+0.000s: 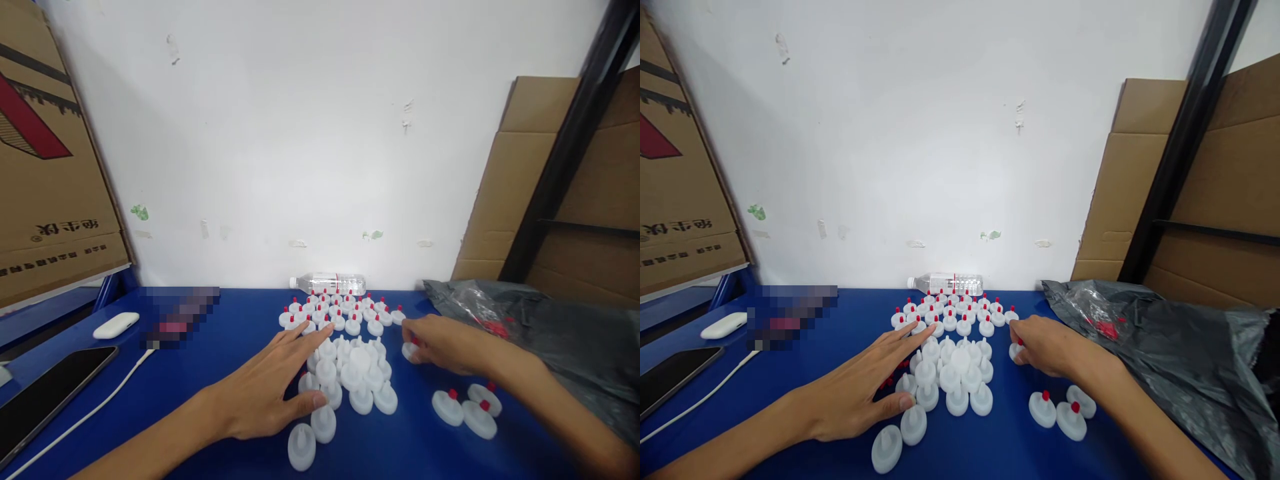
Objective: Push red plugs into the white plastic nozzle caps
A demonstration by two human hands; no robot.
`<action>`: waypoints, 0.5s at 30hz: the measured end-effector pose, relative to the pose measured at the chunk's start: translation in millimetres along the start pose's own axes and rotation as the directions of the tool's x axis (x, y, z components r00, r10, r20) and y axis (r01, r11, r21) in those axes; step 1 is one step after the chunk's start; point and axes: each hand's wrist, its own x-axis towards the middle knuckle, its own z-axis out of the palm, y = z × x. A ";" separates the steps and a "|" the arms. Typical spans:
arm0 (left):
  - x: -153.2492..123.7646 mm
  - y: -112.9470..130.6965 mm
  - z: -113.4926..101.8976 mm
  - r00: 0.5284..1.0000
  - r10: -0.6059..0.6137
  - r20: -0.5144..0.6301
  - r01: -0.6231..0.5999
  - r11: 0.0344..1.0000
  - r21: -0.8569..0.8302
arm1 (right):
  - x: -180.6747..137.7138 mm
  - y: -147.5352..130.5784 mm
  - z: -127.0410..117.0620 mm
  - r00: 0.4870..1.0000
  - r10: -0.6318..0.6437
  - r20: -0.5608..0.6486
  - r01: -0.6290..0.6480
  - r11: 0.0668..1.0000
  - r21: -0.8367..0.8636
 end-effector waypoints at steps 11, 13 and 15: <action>1.0 -1.6 2.1 0.999 0.008 -0.036 -0.007 1.000 0.030 | -1.8 -1.7 -0.1 1.000 -0.014 -0.005 0.014 1.000 0.002; 1.3 -3.3 2.3 0.999 0.023 -0.047 -0.022 0.999 0.035 | -2.8 -1.2 0.6 0.999 -0.030 -0.016 0.030 1.000 0.002; 1.5 -4.7 2.4 0.999 0.024 -0.048 -0.023 0.999 0.034 | -3.1 -0.8 0.7 0.997 -0.065 -0.047 0.065 0.998 -0.001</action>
